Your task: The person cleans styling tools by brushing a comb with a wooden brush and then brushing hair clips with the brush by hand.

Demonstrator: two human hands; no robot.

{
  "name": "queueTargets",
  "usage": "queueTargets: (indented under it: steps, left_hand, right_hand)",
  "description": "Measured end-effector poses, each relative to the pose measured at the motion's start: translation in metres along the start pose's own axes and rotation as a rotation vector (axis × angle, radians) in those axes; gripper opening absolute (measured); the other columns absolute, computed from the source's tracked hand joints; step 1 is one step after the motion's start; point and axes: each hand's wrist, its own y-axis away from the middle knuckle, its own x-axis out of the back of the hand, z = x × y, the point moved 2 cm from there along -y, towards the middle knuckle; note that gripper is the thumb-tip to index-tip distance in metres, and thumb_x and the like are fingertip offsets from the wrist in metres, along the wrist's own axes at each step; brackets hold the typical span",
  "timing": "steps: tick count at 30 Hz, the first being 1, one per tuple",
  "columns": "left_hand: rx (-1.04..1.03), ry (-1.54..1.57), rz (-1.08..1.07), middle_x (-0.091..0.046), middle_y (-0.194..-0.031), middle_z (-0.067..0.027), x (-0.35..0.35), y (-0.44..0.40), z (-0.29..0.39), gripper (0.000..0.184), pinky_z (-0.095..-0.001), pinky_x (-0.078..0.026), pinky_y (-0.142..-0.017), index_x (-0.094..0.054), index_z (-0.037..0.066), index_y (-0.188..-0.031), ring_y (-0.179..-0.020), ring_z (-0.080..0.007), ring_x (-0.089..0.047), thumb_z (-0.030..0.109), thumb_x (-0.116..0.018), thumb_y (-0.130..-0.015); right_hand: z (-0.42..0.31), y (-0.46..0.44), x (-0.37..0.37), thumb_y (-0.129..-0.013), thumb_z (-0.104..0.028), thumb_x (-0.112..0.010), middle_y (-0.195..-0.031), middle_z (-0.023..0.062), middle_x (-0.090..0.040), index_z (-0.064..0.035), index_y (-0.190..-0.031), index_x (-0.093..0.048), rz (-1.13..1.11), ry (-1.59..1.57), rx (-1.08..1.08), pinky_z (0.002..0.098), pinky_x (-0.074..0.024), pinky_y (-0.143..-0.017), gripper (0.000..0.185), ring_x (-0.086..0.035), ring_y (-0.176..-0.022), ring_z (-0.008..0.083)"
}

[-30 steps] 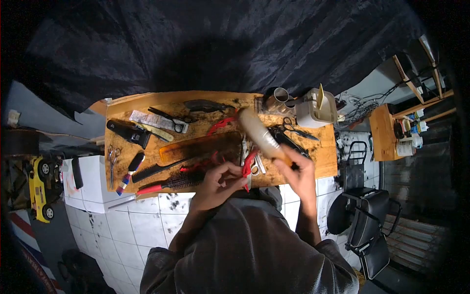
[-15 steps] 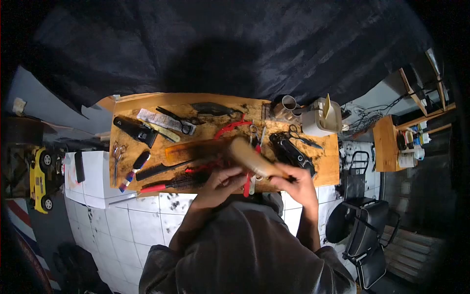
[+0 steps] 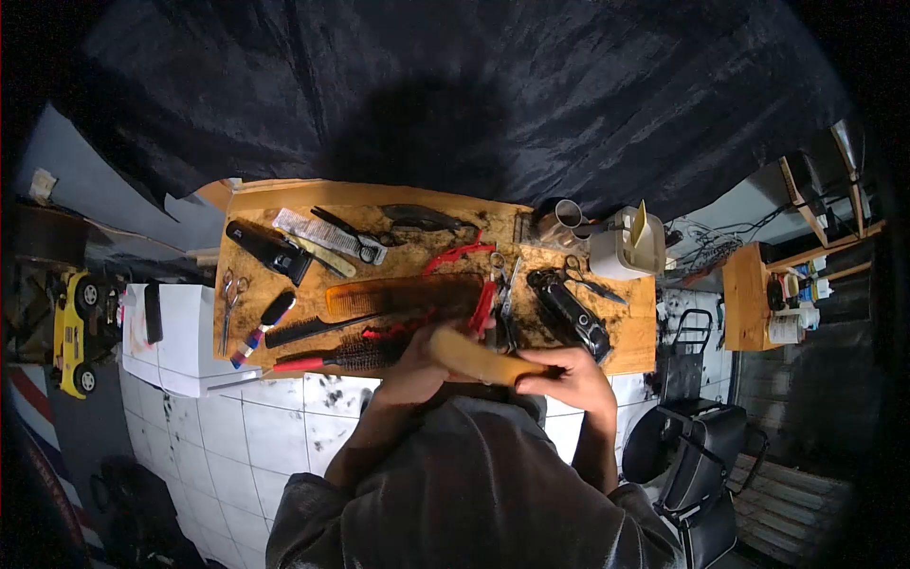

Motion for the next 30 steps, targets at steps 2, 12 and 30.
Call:
queueTargets:
  steps: [2, 12, 30]
  left_hand:
    - [-0.001, -0.159, -0.037, -0.062, -0.100, -0.0013, 0.007, -0.001, -0.005, 0.028, -0.0249, -0.049, -0.075, -0.058, 0.003, -0.118, -0.086, -0.0094, -0.058, 0.017, -0.056, -0.095]
    - [-0.053, -0.333, 0.146, -0.062, -0.100, 0.0004, 0.001, -0.001, -0.001, 0.037, -0.0186, -0.044, -0.070, -0.054, 0.005, -0.129, -0.085, -0.0043, -0.054, 0.019, -0.057, -0.095]
    - [0.028, 0.065, 0.114, -0.063, -0.099, -0.0044, 0.006, 0.002, -0.011, 0.025, -0.0239, -0.047, -0.070, -0.057, 0.002, -0.116, -0.087, -0.0105, -0.059, 0.017, -0.053, -0.096]
  right_hand:
    - [0.004, -0.004, 0.003, -0.075, -0.022, -0.079, -0.099, 0.0181, -0.069, 0.0034, -0.109, -0.065, 0.209, 0.053, 0.007, 0.0277, -0.0506, -0.079, 0.045, -0.067, -0.088, 0.0169]
    - [0.006, -0.008, 0.002, -0.080, -0.017, -0.074, -0.100, 0.0182, -0.069, 0.0067, -0.113, -0.061, 0.428, 0.028, 0.104, 0.0276, -0.0497, -0.081, 0.043, -0.065, -0.090, 0.0150]
    - [0.007, -0.004, -0.001, -0.079, -0.013, -0.074, -0.094, 0.0103, -0.069, 0.0041, -0.112, -0.063, 0.426, -0.112, 0.078, 0.0254, -0.0497, -0.075, 0.039, -0.062, -0.083, 0.0106]
